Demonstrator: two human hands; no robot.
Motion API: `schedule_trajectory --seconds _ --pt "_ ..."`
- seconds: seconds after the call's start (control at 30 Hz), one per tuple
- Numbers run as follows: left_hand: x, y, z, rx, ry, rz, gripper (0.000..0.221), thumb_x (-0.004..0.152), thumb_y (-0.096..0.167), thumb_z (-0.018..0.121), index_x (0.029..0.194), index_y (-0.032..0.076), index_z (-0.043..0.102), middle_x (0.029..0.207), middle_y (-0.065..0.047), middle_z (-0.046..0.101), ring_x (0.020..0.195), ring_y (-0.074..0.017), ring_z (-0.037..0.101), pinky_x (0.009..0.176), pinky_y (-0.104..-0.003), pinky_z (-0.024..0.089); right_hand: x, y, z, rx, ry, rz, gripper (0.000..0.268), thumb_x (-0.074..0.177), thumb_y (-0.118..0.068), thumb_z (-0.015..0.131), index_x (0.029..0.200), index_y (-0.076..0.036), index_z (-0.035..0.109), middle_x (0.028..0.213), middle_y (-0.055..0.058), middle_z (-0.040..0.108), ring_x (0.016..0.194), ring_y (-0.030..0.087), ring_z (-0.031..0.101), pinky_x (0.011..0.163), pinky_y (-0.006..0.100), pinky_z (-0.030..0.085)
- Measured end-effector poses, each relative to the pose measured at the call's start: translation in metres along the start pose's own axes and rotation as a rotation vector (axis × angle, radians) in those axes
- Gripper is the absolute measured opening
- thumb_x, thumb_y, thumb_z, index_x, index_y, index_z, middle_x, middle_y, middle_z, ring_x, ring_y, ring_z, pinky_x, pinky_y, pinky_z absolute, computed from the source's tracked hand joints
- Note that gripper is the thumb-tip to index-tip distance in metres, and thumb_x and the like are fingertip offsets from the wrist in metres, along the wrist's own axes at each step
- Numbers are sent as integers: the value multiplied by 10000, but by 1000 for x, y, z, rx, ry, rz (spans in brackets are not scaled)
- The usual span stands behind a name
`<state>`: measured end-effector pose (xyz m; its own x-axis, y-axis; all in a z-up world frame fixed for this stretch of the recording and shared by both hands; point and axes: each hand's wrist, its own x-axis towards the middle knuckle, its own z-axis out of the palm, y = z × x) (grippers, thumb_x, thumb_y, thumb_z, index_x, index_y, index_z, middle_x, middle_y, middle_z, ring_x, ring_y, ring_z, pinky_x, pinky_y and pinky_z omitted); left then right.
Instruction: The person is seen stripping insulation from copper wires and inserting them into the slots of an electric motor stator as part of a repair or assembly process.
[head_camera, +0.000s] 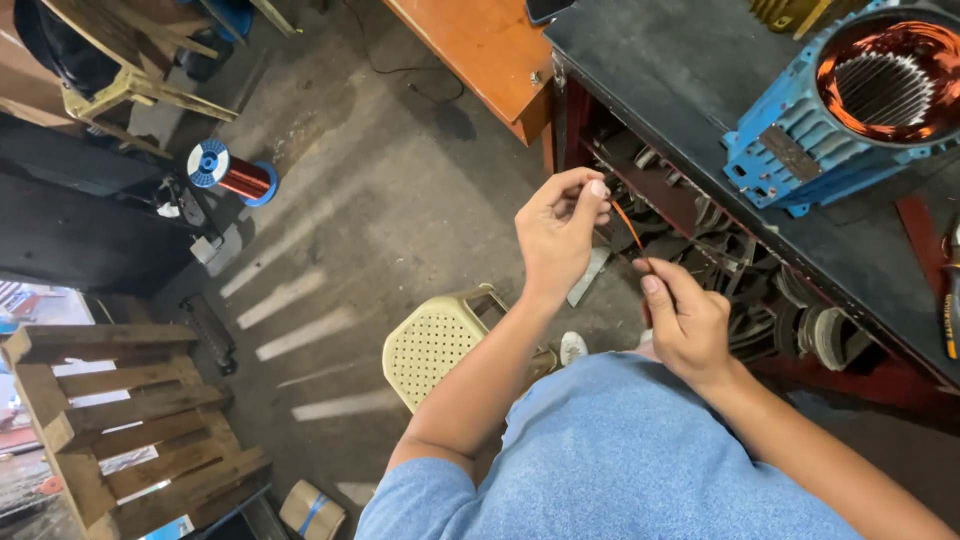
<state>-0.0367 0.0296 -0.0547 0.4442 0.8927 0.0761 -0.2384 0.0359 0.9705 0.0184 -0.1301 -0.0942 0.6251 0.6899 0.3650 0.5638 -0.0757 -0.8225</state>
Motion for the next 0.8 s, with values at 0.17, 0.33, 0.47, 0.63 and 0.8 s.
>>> schedule_trajectory --seconds 0.17,0.33,0.47,0.63,0.8 --pt "9 -12 7 8 16 57 79 969 62 655 1000 24 717 835 -129 700 736 -151 691 642 -282 646 6 -12 -3 178 -31 166 221 1033 -92 515 1101 -38 718 435 49 556 371 157 477 406 275 423" --pt "27 -26 15 9 2 3 84 973 54 636 1019 23 699 855 -146 699 735 -180 700 628 -296 647 20 24 -1 374 -107 370 241 1048 -115 468 1105 -41 690 432 73 525 375 133 430 378 269 381" --pt "51 -32 24 -5 -3 -100 95 1009 65 566 1019 32 654 873 -154 687 720 -192 703 598 -310 651 52 52 0 469 -200 445 221 1029 -95 478 1097 -39 682 489 112 561 384 156 478 371 259 391" --pt "88 -45 32 -30 -5 -74 95 1022 94 554 1053 37 624 847 -145 675 664 -137 644 542 -265 629 110 84 -6 599 -225 481 204 1011 -47 472 1088 9 653 571 106 485 421 124 423 394 234 345" --pt "105 -33 37 -192 93 -168 107 994 66 541 1055 11 610 847 -137 685 674 -129 649 590 -280 656 144 95 -13 208 -288 124 227 974 -104 592 1135 -94 752 963 138 760 912 296 723 804 422 552"
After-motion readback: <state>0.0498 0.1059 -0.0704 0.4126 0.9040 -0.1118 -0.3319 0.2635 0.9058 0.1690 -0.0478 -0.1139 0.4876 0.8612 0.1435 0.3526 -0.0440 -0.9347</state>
